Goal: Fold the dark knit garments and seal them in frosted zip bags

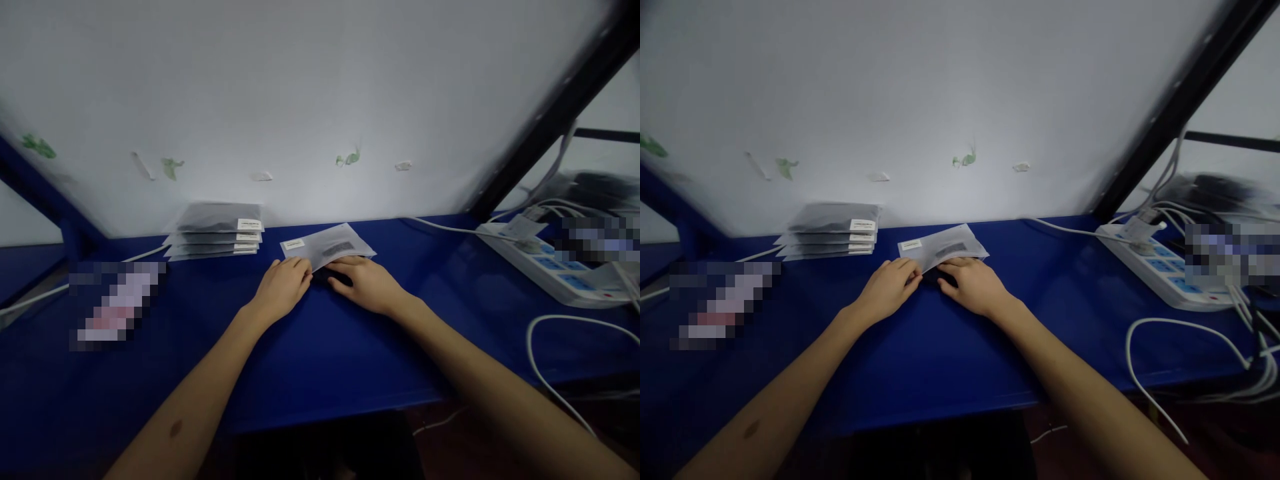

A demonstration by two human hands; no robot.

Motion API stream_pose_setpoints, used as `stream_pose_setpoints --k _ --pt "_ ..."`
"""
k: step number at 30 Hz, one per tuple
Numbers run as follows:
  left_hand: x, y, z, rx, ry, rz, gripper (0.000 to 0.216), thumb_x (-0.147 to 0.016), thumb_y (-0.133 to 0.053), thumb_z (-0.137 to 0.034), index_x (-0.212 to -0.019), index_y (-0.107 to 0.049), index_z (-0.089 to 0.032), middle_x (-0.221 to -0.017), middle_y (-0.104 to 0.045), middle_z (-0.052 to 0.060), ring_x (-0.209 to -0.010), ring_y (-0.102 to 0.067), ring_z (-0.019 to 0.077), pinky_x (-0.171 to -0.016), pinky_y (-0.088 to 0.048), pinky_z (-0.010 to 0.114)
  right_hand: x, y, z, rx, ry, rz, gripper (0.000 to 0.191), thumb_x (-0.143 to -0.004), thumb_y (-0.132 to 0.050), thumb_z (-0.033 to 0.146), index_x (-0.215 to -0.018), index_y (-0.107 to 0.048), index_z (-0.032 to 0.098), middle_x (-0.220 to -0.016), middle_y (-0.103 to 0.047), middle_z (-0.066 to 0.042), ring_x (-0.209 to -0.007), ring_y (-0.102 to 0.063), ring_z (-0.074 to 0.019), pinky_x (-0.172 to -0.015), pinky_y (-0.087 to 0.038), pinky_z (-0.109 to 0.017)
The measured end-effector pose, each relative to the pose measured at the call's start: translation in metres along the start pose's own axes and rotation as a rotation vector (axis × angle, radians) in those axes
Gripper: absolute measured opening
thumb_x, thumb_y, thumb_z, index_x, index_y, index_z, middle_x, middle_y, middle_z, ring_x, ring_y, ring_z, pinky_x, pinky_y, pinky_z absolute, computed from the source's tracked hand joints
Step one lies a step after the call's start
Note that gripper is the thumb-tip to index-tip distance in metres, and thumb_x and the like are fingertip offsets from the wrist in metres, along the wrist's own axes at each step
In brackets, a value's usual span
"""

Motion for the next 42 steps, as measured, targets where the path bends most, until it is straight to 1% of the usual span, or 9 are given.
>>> stream_pose_setpoints --k 9,15,20,23,27,30,36,39,42 --pt "0.002 0.000 -0.015 0.050 -0.049 -0.049 0.009 -0.096 -0.051 -0.015 -0.093 -0.059 -0.019 -0.093 -0.067 0.004 -0.087 -0.063 0.0206 -0.078 -0.044 0.034 -0.002 -0.006 0.004 0.097 -0.207 -0.091 0.031 -0.098 -0.047 0.029 -0.108 -0.072 0.016 -0.113 -0.071 -0.014 -0.108 -0.065 -0.0299 -0.096 -0.049 -0.048" --pt "0.001 -0.001 -0.007 -0.061 0.007 -0.063 0.027 -0.096 -0.049 -0.014 -0.118 -0.063 -0.022 -0.102 -0.066 0.006 -0.094 -0.063 0.0222 -0.082 -0.045 0.035 -0.003 -0.004 0.018 -0.065 -0.003 -0.076 0.032 -0.100 -0.043 0.031 -0.115 -0.069 0.018 -0.117 -0.070 -0.011 -0.116 -0.060 -0.0265 -0.103 -0.046 -0.046" --pt "0.003 0.001 0.015 -0.106 0.131 -0.073 0.030 -0.097 -0.046 -0.014 -0.117 -0.065 -0.025 -0.103 -0.063 0.006 -0.093 -0.061 0.0226 -0.081 -0.045 0.035 0.001 0.023 0.005 -0.297 -0.063 -0.157 0.032 -0.101 -0.042 0.036 -0.105 -0.071 0.023 -0.100 -0.075 -0.005 -0.089 -0.070 -0.0197 -0.079 -0.055 -0.033" --pt "0.005 0.003 0.015 -0.089 0.162 -0.081 0.024 -0.097 -0.050 -0.030 -0.116 -0.064 -0.024 -0.106 -0.063 0.007 -0.099 -0.060 0.0253 -0.085 -0.046 0.039 0.006 0.039 -0.013 -0.223 -0.158 -0.289 0.029 -0.098 -0.046 0.037 -0.099 -0.071 0.023 -0.089 -0.074 -0.004 -0.079 -0.067 -0.0197 -0.074 -0.054 -0.034" --pt "0.005 0.000 0.006 -0.105 0.192 -0.086 0.053 -0.084 -0.061 -0.063 -0.115 -0.061 -0.020 -0.111 -0.060 0.011 -0.101 -0.059 0.0310 -0.086 -0.046 0.044 0.007 0.031 -0.026 -0.031 -0.117 -0.209 0.038 -0.085 -0.060 0.030 -0.121 -0.066 0.021 -0.122 -0.065 -0.011 -0.109 -0.058 -0.0295 -0.096 -0.049 -0.048" --pt "0.001 -0.003 0.005 -0.118 0.217 -0.111 0.041 -0.085 -0.066 -0.050 -0.110 -0.058 -0.018 -0.108 -0.059 0.011 -0.097 -0.060 0.0300 -0.083 -0.047 0.043 0.007 0.017 -0.037 0.026 -0.148 -0.147 0.053 -0.079 -0.062 0.022 -0.132 -0.058 0.018 -0.132 -0.057 -0.016 -0.119 -0.051 -0.0338 -0.098 -0.048 -0.052" --pt "-0.001 0.001 0.030 0.025 0.410 -0.192 0.011 -0.086 -0.058 -0.018 -0.094 -0.052 -0.020 -0.095 -0.061 0.005 -0.079 -0.062 0.0219 -0.072 -0.047 0.035 0.005 0.006 -0.040 -0.054 -0.120 -0.124 0.050 -0.082 -0.052 0.011 -0.130 -0.058 0.019 -0.122 -0.061 -0.012 -0.113 -0.054 -0.0282 -0.098 -0.050 -0.047" --pt "0.001 0.005 0.038 0.025 0.453 -0.219 0.012 -0.084 -0.057 -0.014 -0.089 -0.049 -0.022 -0.085 -0.063 0.003 -0.079 -0.062 0.0230 -0.074 -0.047 0.037 0.004 0.005 -0.038 -0.091 -0.086 -0.138 0.047 -0.084 -0.050 0.011 -0.130 -0.059 0.021 -0.121 -0.061 -0.012 -0.112 -0.055 -0.0275 -0.098 -0.050 -0.048" --pt "0.002 0.010 0.037 -0.080 0.402 -0.287 0.015 -0.083 -0.062 -0.022 -0.095 -0.052 -0.022 -0.098 -0.065 0.009 -0.096 -0.060 0.0294 -0.079 -0.047 0.041 0.005 0.006 -0.040 -0.114 -0.084 -0.157 0.046 -0.085 -0.047 0.010 -0.129 -0.059 0.020 -0.120 -0.061 -0.013 -0.113 -0.056 -0.0274 -0.100 -0.049 -0.048"
Point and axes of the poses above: each hand's wrist, its own x-axis away from the middle knuckle, its own y-axis out of the back of the hand, z = x × y, the point moved 7 cm from there along -x, towards the middle knuckle
